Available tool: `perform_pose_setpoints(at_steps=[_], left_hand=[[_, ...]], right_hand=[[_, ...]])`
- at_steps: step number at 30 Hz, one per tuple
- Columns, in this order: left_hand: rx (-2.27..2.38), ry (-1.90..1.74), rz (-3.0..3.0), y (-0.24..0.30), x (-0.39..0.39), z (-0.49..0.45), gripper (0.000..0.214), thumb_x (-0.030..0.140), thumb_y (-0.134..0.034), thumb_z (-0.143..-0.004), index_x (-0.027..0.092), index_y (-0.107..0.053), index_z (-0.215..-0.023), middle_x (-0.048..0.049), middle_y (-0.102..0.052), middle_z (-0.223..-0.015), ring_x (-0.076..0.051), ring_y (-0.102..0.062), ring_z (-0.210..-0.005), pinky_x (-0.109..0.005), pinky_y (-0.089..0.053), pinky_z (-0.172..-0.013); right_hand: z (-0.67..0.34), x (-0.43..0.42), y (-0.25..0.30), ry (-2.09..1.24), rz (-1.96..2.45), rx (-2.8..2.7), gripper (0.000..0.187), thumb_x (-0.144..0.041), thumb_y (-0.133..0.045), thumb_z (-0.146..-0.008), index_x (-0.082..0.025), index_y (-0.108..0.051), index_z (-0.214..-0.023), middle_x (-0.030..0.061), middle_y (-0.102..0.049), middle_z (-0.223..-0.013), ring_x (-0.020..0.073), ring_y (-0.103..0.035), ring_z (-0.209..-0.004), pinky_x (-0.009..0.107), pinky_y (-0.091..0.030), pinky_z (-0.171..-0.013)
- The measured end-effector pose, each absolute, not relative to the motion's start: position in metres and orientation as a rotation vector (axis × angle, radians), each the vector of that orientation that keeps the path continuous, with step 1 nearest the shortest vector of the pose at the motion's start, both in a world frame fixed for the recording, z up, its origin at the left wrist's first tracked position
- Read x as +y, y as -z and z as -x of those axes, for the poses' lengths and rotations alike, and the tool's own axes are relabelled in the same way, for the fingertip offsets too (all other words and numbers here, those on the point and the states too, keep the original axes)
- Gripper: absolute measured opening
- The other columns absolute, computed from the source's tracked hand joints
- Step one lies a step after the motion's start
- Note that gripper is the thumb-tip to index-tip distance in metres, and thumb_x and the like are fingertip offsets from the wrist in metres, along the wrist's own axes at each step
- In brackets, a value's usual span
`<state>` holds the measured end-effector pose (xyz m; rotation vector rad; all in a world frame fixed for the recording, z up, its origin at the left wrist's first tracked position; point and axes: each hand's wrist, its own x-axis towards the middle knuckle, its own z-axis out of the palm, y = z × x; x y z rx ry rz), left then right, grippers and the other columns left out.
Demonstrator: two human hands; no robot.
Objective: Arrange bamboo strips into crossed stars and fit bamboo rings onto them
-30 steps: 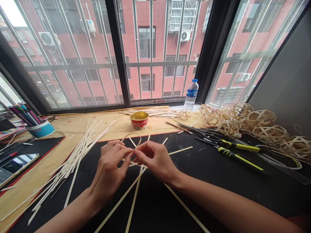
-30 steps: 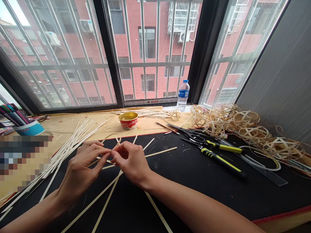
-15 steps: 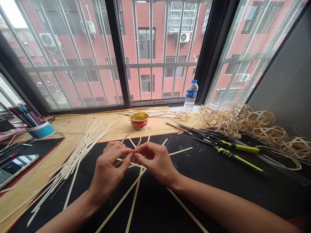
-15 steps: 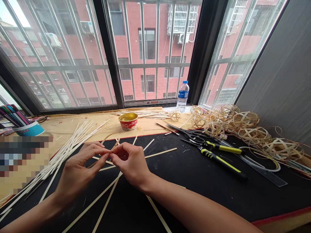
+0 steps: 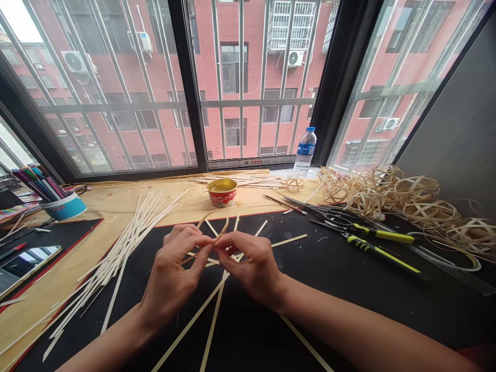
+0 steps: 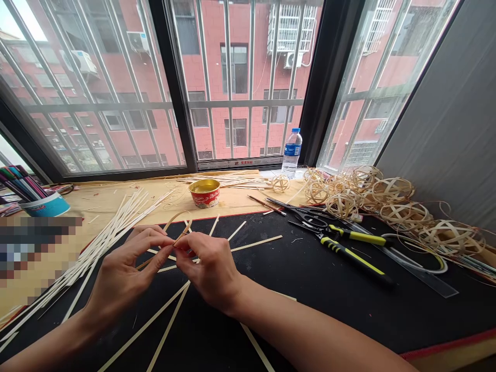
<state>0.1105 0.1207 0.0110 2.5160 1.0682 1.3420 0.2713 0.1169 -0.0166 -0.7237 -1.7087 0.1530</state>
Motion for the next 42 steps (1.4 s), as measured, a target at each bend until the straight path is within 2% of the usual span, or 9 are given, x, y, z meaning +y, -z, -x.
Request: perform_pose_setpoints(at_steps=[6,14,24,34,38,42], left_hand=[[1.053,-1.330,-2.568,-0.014,0.120,-0.111,0.008,0.019,-0.057,-0.087,0.022,-0.062,-0.083,0.0009,-0.062,-0.079,-0.019,-0.055,-0.087,-0.034,-0.042,-0.079],[1.012,-1.332,-2.648,-0.016,0.120,-0.109,0.009,0.016,-0.056,-0.087,0.022,-0.062,-0.083,0.0004,-0.062,-0.077,-0.020,-0.055,-0.086,-0.035,-0.041,-0.079],[1.001,-1.325,-2.657,-0.018,0.119,-0.110,0.010,0.016,-0.056,-0.087,0.022,-0.062,-0.083,0.0009,-0.063,-0.078,-0.019,-0.056,-0.086,-0.035,-0.041,-0.081],[1.050,-1.256,-2.624,-0.019,0.118,-0.111,0.012,0.020,-0.055,-0.087,0.022,-0.064,-0.079,-0.0005,-0.066,-0.078,-0.020,-0.058,-0.087,-0.036,-0.044,-0.084],[1.062,-1.268,-2.572,-0.018,0.119,-0.110,0.011,0.022,-0.056,-0.086,0.022,-0.064,-0.079,-0.0001,-0.065,-0.079,-0.019,-0.058,-0.086,-0.035,-0.044,-0.083],[1.080,-1.267,-2.472,-0.017,0.119,-0.109,0.008,0.023,-0.058,-0.087,0.023,-0.063,-0.081,0.0013,-0.064,-0.082,-0.018,-0.058,-0.088,-0.032,-0.044,-0.082]], right_hand=[[-0.271,0.118,0.018,0.014,0.705,-1.765,0.009,-0.012,-0.054,-0.084,-0.016,-0.060,-0.077,0.0006,-0.067,-0.064,0.0091,-0.062,-0.053,0.017,-0.046,-0.054],[-0.275,0.117,0.016,0.029,0.699,-1.788,0.011,-0.012,-0.052,-0.085,-0.017,-0.060,-0.079,0.0003,-0.067,-0.065,0.0089,-0.062,-0.054,0.017,-0.047,-0.055],[-0.275,0.117,0.018,0.280,0.742,-1.826,0.012,-0.011,-0.051,-0.087,-0.016,-0.059,-0.079,0.0013,-0.068,-0.063,0.0100,-0.064,-0.055,0.018,-0.044,-0.055],[-0.286,0.114,0.010,0.349,0.756,-2.064,0.025,-0.014,-0.041,-0.093,-0.016,-0.058,-0.076,0.0006,-0.064,-0.060,0.0087,-0.054,-0.047,0.020,-0.035,-0.044],[-0.287,0.116,0.010,0.281,0.761,-1.977,0.021,-0.017,-0.045,-0.095,-0.015,-0.060,-0.080,0.0018,-0.068,-0.064,0.0082,-0.059,-0.051,0.017,-0.040,-0.050],[-0.286,0.116,0.011,0.237,0.748,-1.894,0.016,-0.017,-0.049,-0.093,-0.013,-0.063,-0.087,0.0061,-0.072,-0.072,0.0118,-0.067,-0.060,0.018,-0.047,-0.058]])
